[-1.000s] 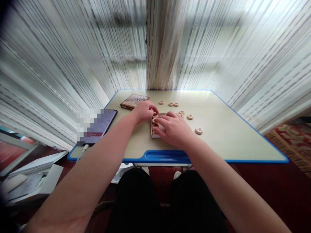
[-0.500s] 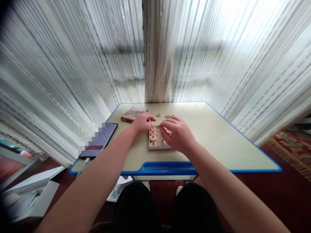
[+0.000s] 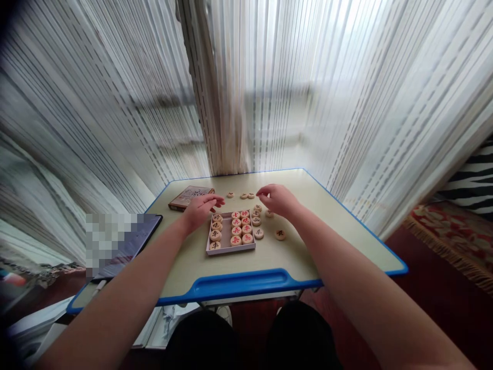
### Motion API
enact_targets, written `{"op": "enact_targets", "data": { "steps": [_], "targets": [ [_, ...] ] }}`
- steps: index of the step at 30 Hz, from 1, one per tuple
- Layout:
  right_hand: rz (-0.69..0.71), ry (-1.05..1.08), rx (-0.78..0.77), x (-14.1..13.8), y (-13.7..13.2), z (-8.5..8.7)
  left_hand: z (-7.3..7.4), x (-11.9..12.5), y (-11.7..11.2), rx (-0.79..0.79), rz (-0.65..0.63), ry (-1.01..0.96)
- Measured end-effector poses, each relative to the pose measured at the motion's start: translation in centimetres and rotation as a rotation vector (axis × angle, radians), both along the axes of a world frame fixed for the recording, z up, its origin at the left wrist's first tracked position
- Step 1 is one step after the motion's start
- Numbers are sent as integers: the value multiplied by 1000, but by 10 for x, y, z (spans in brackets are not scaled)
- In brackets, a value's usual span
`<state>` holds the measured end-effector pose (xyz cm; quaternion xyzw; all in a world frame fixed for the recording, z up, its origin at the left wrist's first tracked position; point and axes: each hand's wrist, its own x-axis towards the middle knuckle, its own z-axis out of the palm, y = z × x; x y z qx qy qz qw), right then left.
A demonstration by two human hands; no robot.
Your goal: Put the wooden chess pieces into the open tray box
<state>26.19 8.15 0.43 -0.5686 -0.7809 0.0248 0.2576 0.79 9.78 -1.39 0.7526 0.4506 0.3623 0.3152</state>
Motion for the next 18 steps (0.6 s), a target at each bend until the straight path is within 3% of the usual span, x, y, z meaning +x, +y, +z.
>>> {"op": "enact_targets", "data": {
  "steps": [5,10,14,18],
  "targets": [
    [61,-116,-96,-6,0,-8,-5,6,0,-169,3,-132],
    [108,-85,-158,-6,-2,-6,-9,7,0,-276,2,-282],
    [220,-90,-230,-2,-4,-1,-10,4,1,-308,-8,-329],
    [237,-113,-225,-1,-4,-1,-8,2,1,-321,-10,-318]
  ]
}}
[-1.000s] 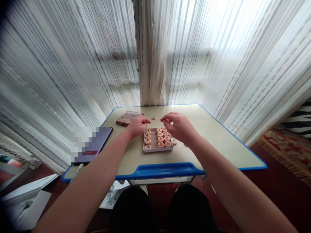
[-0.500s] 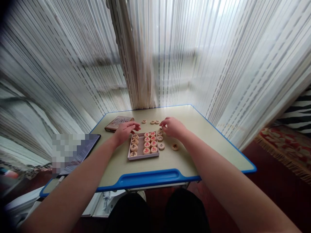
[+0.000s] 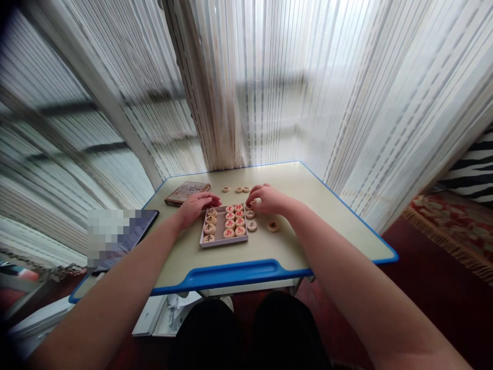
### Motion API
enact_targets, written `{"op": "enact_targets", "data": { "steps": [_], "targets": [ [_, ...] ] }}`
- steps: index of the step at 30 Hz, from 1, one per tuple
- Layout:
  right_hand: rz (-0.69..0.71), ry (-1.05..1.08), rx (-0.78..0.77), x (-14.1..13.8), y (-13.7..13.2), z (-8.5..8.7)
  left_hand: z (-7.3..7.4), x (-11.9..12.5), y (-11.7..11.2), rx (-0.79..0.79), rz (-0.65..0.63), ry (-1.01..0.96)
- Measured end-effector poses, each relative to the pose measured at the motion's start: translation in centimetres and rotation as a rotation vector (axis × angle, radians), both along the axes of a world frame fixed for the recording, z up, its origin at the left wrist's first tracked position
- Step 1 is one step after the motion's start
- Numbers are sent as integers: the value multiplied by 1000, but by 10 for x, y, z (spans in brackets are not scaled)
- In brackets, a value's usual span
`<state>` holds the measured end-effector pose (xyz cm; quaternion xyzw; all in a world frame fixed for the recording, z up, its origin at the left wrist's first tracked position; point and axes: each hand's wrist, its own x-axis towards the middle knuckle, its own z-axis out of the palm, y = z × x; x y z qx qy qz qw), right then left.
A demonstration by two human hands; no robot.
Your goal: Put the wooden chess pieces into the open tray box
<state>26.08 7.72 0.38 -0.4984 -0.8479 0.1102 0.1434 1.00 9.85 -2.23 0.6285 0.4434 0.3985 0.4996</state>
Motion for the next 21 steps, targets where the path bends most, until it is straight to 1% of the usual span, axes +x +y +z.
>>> {"op": "enact_targets", "data": {
  "steps": [9,14,18,21],
  "targets": [
    [-13,19,32,-3,1,-5,7,3,-7,7,-16,-19],
    [-4,-3,25,-2,5,-8,6,2,-5,-8,-36,-24],
    [-8,15,31,-3,6,-10,4,2,-2,-16,-15,-25],
    [-32,35,50,-2,5,-9,0,1,0,-3,9,-16]
  ]
}}
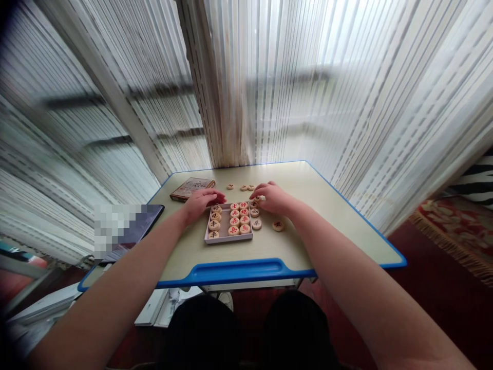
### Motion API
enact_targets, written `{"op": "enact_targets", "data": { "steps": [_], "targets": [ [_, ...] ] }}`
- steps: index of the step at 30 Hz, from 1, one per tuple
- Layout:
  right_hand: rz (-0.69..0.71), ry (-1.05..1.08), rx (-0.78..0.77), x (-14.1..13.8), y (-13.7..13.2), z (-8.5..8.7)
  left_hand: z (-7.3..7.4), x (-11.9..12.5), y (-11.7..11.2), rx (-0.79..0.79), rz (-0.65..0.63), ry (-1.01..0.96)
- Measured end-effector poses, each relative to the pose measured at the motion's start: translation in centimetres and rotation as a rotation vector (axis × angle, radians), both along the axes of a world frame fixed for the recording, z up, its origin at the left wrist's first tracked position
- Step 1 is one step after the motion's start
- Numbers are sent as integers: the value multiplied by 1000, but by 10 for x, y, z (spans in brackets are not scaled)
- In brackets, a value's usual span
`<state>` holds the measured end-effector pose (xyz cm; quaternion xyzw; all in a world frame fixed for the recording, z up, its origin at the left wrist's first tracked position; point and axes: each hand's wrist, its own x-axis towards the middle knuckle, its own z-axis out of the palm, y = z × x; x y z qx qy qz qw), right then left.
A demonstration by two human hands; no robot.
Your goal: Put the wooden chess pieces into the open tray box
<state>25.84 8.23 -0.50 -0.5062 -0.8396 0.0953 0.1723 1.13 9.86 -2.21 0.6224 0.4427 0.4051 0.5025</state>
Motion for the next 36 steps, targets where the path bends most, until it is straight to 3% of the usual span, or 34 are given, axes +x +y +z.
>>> {"op": "enact_targets", "data": {
  "steps": [9,17,22,28,36],
  "targets": [
    [-220,22,31,7,3,4,-3,-4,6,79,75,93],
    [21,-1,-20,2,0,1,-2,-2,2,98,58,105],
    [3,36,20,1,1,1,-2,-2,2,106,46,111],
    [-15,-32,-68,3,2,1,-4,-2,3,136,34,94],
    [-14,-6,-53,5,4,0,1,0,-2,108,44,70]
  ]
}}
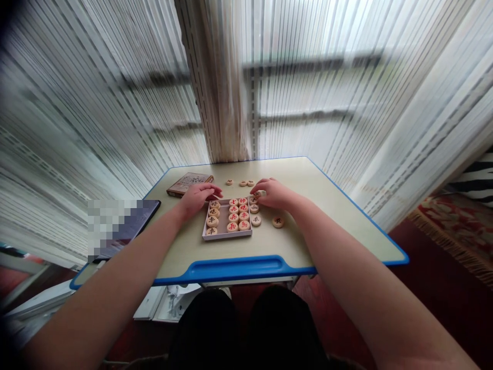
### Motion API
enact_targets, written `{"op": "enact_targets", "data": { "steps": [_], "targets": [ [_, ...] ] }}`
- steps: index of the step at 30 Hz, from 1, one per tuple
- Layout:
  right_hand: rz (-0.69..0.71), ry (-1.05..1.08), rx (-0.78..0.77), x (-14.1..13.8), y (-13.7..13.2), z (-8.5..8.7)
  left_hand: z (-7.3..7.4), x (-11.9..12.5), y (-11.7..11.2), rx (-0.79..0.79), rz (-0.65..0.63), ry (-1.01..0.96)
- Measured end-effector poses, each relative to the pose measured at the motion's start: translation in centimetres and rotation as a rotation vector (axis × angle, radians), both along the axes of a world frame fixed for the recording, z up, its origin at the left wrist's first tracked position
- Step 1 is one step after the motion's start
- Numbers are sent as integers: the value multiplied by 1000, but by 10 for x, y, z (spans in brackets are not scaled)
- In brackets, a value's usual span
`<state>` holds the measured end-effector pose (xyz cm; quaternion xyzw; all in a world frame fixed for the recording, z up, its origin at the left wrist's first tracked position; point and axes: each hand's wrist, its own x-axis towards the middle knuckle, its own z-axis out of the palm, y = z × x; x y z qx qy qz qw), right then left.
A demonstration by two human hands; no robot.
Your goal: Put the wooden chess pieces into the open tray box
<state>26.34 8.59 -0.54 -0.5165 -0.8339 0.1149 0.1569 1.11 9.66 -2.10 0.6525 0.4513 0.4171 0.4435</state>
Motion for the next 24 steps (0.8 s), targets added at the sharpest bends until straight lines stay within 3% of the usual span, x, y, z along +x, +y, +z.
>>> {"op": "enact_targets", "data": {
  "steps": [6,11,16,24],
  "targets": [
    [-76,43,67,-7,15,-7,-4,2,2,-3,-5,-17],
    [-22,-53,49,-7,23,-10,-6,3,4,23,-1,-10],
    [-132,-32,124,-4,21,-9,-4,2,2,22,-17,-25],
    [-315,-38,74,-8,21,-9,-5,1,2,-9,-2,37]
  ]
}}
